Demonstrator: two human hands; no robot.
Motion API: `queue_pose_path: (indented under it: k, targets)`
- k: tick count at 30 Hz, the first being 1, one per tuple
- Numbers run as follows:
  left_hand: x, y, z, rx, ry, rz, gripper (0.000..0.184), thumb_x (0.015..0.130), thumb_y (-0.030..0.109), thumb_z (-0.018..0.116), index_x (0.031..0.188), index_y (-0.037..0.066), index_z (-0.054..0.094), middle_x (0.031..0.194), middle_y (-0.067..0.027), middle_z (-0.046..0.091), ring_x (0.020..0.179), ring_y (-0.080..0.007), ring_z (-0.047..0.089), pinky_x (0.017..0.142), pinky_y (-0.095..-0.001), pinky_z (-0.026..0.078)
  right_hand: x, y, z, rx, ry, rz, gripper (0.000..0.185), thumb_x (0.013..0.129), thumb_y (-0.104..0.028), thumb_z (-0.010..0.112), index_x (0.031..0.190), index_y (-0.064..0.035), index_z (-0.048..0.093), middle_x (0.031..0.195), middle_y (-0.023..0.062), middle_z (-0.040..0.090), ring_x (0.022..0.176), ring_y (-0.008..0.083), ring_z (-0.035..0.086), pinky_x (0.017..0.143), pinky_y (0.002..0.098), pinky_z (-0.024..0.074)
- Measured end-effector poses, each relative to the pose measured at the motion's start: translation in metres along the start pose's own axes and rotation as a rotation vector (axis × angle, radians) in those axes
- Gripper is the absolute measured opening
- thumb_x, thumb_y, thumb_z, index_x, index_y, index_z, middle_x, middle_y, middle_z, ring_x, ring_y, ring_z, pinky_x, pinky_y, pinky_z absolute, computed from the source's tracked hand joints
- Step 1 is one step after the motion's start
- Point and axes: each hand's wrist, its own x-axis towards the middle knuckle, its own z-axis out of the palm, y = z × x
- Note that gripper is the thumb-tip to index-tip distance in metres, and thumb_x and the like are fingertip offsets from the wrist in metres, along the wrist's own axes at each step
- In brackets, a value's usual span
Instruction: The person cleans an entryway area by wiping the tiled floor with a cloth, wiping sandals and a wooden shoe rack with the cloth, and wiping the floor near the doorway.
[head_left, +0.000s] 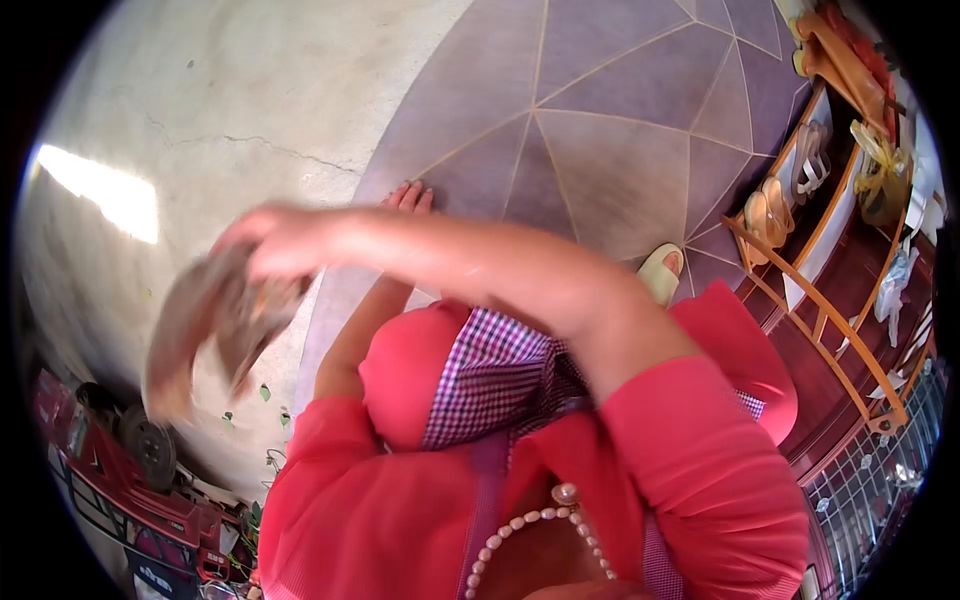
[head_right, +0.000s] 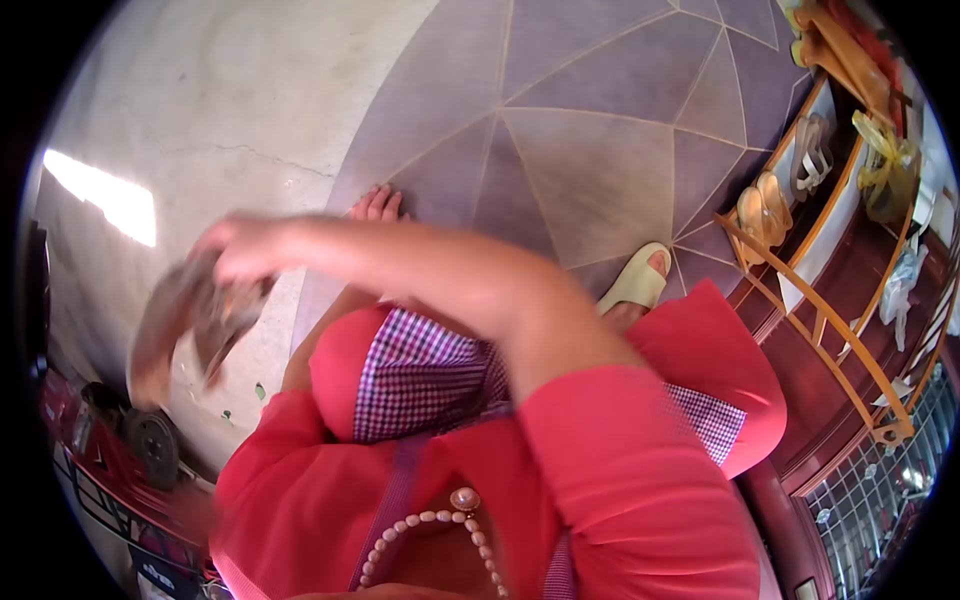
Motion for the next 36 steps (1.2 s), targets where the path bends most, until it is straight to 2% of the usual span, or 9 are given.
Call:
queue_pose_path:
  k: [5,9,14,21,26,29,30,34,36]
  targets:
    - [0.009,-0.001,-0.01,-0.115,0.109,0.007,0.042,0.077,0.024,0.061,0.117,0.011,0.055,0.125,-0.0057,0.05,0.123,-0.0251,0.041,0.103,-0.048,0.03,-0.137,0.009,-0.119,0.056,0.734,0.284,0.051,0.081,-0.009,0.057,0.131,-0.0112,0.048,0.093,0.0042,0.066,0.067,0.0079,0.058,0.053,0.0215,0.0432]
    - [0.008,-0.002,-0.011,-0.079,0.124,0.014,0.041,0.076,0.024,0.062,0.115,0.011,0.056,0.125,-0.0055,0.05,0.123,-0.0243,0.042,0.103,-0.0464,0.03,-0.329,-0.023,-0.175,-0.272,1.144,0.557,0.049,0.082,-0.006,0.049,0.13,-0.007,0.048,0.108,0.006,0.061,0.097,0.0132,0.059,0.074,0.0223,0.0476]
    - [0.008,-0.001,-0.007,-0.072,0.101,0.024,0.041,0.076,0.023,0.063,0.114,0.011,0.057,0.125,-0.0058,0.051,0.123,-0.0247,0.041,0.102,-0.0466,0.031,-0.463,-0.049,-0.195,-0.159,1.377,0.508,0.04,0.089,-0.013,0.051,0.13,-0.0138,0.05,0.064,-0.0063,0.05,0.045,0.0023,0.04,0.04,0.0189,0.031]
    - [0.018,-0.008,-0.043,-0.05,-0.115,0.177,0.048,0.074,0.019,0.065,0.12,0.01,0.054,0.127,-0.0104,0.049,0.122,-0.027,0.04,0.099,-0.0468,0.034,-0.551,0.071,-0.243,-0.019,1.773,0.187,0.039,0.084,-0.005,0.048,0.123,-0.0092,0.051,0.071,0.003,0.055,0.05,0.0108,0.051,0.042,0.0259,0.0459]
    - [0.076,-0.016,-0.098,0.001,-0.687,0.263,0.049,0.074,0.011,0.065,0.122,0.01,0.053,0.128,-0.0107,0.048,0.122,-0.0296,0.041,0.099,-0.0437,0.036,-0.584,0.217,-0.285,0.405,1.971,0.395,0.079,0.08,-0.006,0.054,0.147,-0.0146,0.012,0.09,0.0193,0.06,0.07,0.0295,0.06,0.063,0.0437,0.0527]
    - [0.121,-0.015,-0.116,0.009,-0.925,0.13,0.041,0.079,0.01,0.063,0.118,0.008,0.052,0.119,-0.0157,0.055,0.112,-0.0353,0.05,0.094,-0.0421,0.043,-0.584,0.317,-0.32,-0.623,2.145,0.789,0.084,0.08,-0.015,0.064,0.146,-0.007,0.014,0.114,0.0261,0.053,0.105,0.0372,0.055,0.097,0.0493,0.0405]
    - [0.131,-0.012,-0.115,-0.044,-0.823,0.116,0.04,0.08,0.01,0.062,0.118,0.007,0.052,0.118,-0.0169,0.056,0.111,-0.0362,0.051,0.094,-0.042,0.043,-0.553,0.273,-0.307,-0.304,2.117,0.792,0.09,0.081,-0.027,0.067,0.146,-0.002,0.01,0.138,0.0317,0.032,0.127,0.0455,0.035,0.106,0.0501,0.0286]
    - [0.175,0.025,-0.089,-0.082,-0.546,-0.037,0.058,0.081,0.014,0.064,0.133,0.007,0.04,0.13,-0.0218,0.047,0.12,-0.0399,0.042,0.101,-0.0458,0.036,-0.537,0.291,-0.295,-0.949,1.914,0.66,0.088,0.081,-0.03,0.063,0.147,-0.0108,0.009,0.141,0.0326,0.023,0.122,0.0498,0.034,0.102,0.0533,0.0312]
    - [0.196,0.072,-0.073,-0.01,-0.653,-0.483,0.094,0.076,0.036,0.072,0.147,0.015,0.013,0.15,-0.0226,0.014,0.134,-0.0433,0.024,0.109,-0.0475,0.027,-0.535,0.303,-0.288,-1.178,1.762,0.687,0.084,0.082,-0.034,0.061,0.147,-0.013,0.013,0.141,0.0324,0.021,0.119,0.0505,0.035,0.1,0.0536,0.0339]
